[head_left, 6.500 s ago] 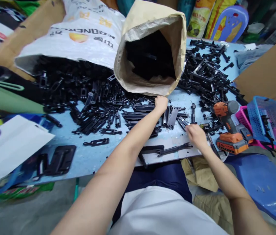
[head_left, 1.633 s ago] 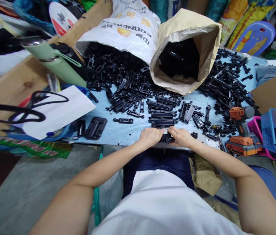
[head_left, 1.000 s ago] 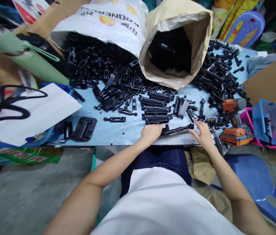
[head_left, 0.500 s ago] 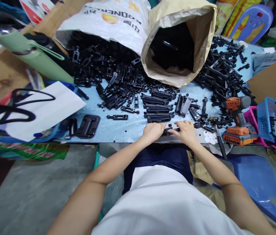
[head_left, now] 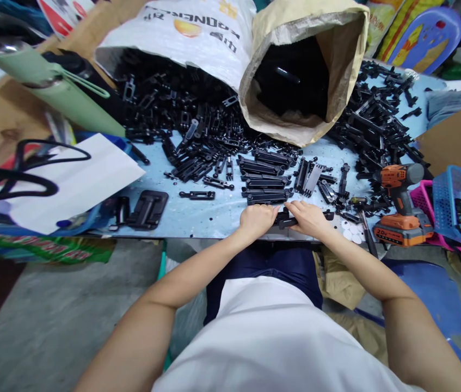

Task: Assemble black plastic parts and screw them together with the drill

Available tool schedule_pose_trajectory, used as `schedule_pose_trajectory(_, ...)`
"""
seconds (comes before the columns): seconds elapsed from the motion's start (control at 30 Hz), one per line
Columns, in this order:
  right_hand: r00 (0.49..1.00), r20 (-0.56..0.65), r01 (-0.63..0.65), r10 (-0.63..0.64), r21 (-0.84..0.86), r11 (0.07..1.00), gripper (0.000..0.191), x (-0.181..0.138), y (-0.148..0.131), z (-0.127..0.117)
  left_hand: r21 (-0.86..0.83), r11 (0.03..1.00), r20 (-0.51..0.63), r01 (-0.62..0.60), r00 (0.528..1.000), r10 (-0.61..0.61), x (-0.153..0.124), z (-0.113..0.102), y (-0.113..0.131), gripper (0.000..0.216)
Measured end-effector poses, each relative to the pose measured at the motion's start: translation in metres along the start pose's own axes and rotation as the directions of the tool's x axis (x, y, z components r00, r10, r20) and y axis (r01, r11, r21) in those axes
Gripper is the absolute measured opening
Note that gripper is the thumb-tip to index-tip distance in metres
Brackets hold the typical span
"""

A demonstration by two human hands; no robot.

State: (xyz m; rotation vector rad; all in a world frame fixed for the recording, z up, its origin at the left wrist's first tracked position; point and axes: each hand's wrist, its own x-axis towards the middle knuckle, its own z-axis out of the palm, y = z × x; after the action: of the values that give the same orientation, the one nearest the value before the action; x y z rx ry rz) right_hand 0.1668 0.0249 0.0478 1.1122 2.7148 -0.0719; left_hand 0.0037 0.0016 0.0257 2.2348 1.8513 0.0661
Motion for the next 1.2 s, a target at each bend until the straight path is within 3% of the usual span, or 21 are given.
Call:
schedule_pose_trajectory(0.13, 0.996, -0.050, 0.069, -0.069, 0.012, 0.998, 0.058, 0.009, -0.002, 0.000, -0.007, 1.000, -0.002, 0.011, 1.000, -0.011, 0.001, -0.001, 0.000, 0.053)
schedule_pose_trajectory(0.2, 0.984, -0.157, 0.097, -0.086, 0.063, 0.993, 0.064, 0.003, 0.007, 0.005, -0.019, 1.000, -0.062, 0.025, 0.998, -0.026, 0.001, 0.002, -0.003, 0.055)
schedule_pose_trajectory(0.27, 0.952, -0.304, 0.012, 0.026, 0.122, 0.993, 0.060, -0.013, 0.021, 0.014, -0.031, 0.999, -0.153, 0.024, 0.988, -0.029, 0.002, 0.008, -0.007, 0.056)
schedule_pose_trajectory(0.33, 0.863, -0.419, -0.230, 0.283, 0.172, 0.958, 0.048, -0.040, 0.038, 0.029, -0.042, 0.999, -0.231, 0.003, 0.973, -0.013, 0.005, 0.016, -0.011, 0.056)
schedule_pose_trajectory(0.37, 0.785, -0.447, -0.386, 0.428, 0.188, 0.903, 0.043, -0.057, 0.047, 0.037, -0.045, 0.999, -0.257, -0.009, 0.966, -0.003, 0.007, 0.021, -0.012, 0.055)
schedule_pose_trajectory(0.47, 0.564, -0.404, -0.740, 0.720, 0.138, 0.658, 0.041, -0.105, 0.064, 0.062, -0.041, 0.999, -0.276, -0.007, 0.961, -0.004, 0.011, 0.033, -0.014, 0.053)
schedule_pose_trajectory(0.53, 0.480, -0.365, -0.833, 0.798, 0.097, 0.545, 0.042, -0.128, 0.069, 0.075, -0.028, 0.999, -0.261, -0.025, 0.965, 0.017, 0.011, 0.038, -0.014, 0.050)
schedule_pose_trajectory(0.6, 0.448, -0.370, -0.848, 0.814, 0.111, 0.518, 0.044, -0.139, 0.070, 0.081, -0.020, 0.994, -0.256, -0.105, 0.962, 0.096, 0.005, 0.042, -0.015, 0.045)
schedule_pose_trajectory(0.7, 0.471, -0.396, -0.789, 0.788, 0.210, 0.577, 0.039, -0.138, 0.072, 0.077, -0.010, 0.968, -0.296, -0.252, 0.925, 0.237, -0.009, 0.046, -0.019, 0.037)
schedule_pose_trajectory(0.83, 0.532, -0.308, -0.674, 0.789, 0.410, 0.615, 0.039, -0.115, 0.063, 0.043, -0.022, 0.964, -0.289, -0.266, 0.925, 0.248, -0.022, 0.051, -0.023, 0.041)
schedule_pose_trajectory(1.0, 0.707, -0.168, -0.496, 0.687, 0.574, 0.651, 0.040, -0.087, 0.007, -0.012, -0.030, 0.977, -0.272, -0.212, 0.942, 0.196, -0.022, 0.056, -0.021, 0.043)
schedule_pose_trajectory(1.13, 0.844, -0.003, -0.491, 0.536, 0.396, 0.776, 0.032, -0.077, -0.034, -0.014, -0.023, 0.977, -0.290, -0.211, 0.937, 0.196, -0.023, 0.058, -0.019, 0.043)
schedule_pose_trajectory(1.2, 0.860, 0.115, -0.508, 0.498, 0.294, 0.809, 0.028, -0.077, -0.034, -0.006, 0.000, 0.976, -0.299, -0.218, 0.931, 0.208, -0.024, 0.058, -0.020, 0.043)
